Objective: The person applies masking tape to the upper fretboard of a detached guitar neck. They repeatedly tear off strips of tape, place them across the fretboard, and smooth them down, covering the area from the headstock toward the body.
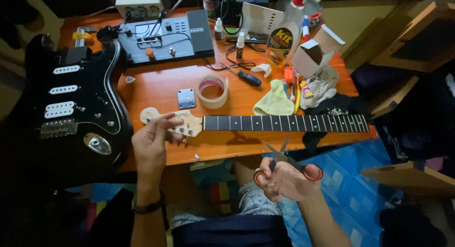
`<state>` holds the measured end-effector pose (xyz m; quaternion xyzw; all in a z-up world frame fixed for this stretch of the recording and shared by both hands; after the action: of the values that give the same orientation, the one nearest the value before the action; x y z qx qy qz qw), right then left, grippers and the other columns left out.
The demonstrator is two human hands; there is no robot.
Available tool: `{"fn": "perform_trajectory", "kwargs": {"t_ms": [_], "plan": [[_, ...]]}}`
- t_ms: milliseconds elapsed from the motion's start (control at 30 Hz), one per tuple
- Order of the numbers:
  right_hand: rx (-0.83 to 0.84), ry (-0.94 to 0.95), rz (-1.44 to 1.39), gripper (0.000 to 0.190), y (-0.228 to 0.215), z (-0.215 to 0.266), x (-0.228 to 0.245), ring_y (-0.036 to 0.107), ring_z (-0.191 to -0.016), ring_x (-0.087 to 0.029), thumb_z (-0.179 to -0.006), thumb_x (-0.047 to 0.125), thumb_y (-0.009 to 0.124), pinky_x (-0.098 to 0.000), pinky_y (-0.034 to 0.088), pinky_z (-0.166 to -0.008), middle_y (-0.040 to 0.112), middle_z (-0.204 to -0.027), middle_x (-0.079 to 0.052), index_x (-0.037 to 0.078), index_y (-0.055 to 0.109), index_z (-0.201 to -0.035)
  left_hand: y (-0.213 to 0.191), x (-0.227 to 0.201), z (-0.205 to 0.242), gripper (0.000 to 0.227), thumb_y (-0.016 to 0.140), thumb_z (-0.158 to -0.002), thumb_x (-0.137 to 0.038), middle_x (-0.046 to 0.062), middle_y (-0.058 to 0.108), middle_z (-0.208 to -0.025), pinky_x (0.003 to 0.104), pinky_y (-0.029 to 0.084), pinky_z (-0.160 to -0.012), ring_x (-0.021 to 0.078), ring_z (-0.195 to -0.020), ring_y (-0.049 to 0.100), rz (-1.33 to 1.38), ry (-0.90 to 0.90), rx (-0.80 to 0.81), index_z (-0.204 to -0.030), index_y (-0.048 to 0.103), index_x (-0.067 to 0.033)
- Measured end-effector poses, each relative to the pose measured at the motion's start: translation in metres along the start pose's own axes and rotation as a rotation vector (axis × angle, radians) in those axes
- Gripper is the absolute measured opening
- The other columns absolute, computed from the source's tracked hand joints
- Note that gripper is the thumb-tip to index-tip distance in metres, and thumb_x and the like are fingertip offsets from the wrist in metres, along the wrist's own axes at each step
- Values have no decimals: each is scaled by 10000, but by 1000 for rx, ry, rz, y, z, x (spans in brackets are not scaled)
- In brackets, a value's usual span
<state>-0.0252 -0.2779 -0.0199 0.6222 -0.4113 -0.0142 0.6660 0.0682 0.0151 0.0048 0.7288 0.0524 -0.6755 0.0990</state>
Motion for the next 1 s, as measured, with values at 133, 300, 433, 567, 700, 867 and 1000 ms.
{"fn": "perform_trajectory", "kwargs": {"t_ms": [133,300,433,567,700,867,1000], "plan": [[14,-18,25,804,-10,7,-7,396,-730,-130,-784,733,736,-259,365,-586,411,-936,-66,56,448,-1108,-4,-4,24,165,748,-908,-168,49,691,-656,190,464,-473,58,-488,547,-159,122,-30,-791,709,-59],[-31,14,-1,805,-26,23,-20,476,-729,-141,-779,714,758,-253,433,-627,436,-950,-65,59,440,-1122,-5,9,33,593,597,-1021,-378,-18,459,-470,241,277,-442,66,-439,395,-238,134,-59,-497,491,-120],[-104,-18,174,821,-40,39,-19,437,-785,-129,-807,720,794,-274,427,-658,460,-1027,-71,72,469,-1193,17,10,32,234,649,-969,-212,97,801,-829,203,500,-496,88,-566,646,-90,3,115,-1043,764,-22],[-210,-126,318,815,-36,46,-4,449,-854,-166,-829,704,823,-303,450,-682,502,-1067,-103,48,529,-1212,29,10,18,473,891,-802,-216,-41,519,-483,223,359,-481,30,-492,399,-245,139,27,-493,547,-118],[-209,-148,345,796,-45,52,-7,458,-838,-175,-857,633,817,-314,418,-669,494,-1021,-90,33,510,-1280,68,-2,-8,332,744,-932,-283,-54,517,-613,291,360,-626,72,-646,446,-504,212,170,-668,608,-133],[-431,31,837,713,-36,51,1,545,-829,-141,-901,596,614,-271,514,-727,509,-968,-37,55,502,-1353,120,-5,-34,301,711,-944,-327,75,761,-1016,392,543,-728,244,-918,688,-783,406,315,-1117,687,-82],[-755,201,806,810,-44,61,11,580,-1066,-185,-738,609,684,-319,498,-864,571,-1126,-70,109,583,-1367,142,53,-68,392,657,-948,-494,66,698,-1068,484,444,-829,312,-1002,607,-1241,512,224,-1121,630,-144]]}}
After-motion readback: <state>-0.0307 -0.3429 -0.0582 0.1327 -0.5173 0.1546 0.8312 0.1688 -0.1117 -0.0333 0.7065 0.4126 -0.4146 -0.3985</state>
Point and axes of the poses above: each hand's wrist, its own z-axis away from the middle knuckle, its own y-axis out of the palm, x = y × z, the point moved 7 cm from there along -z, towards the middle knuckle
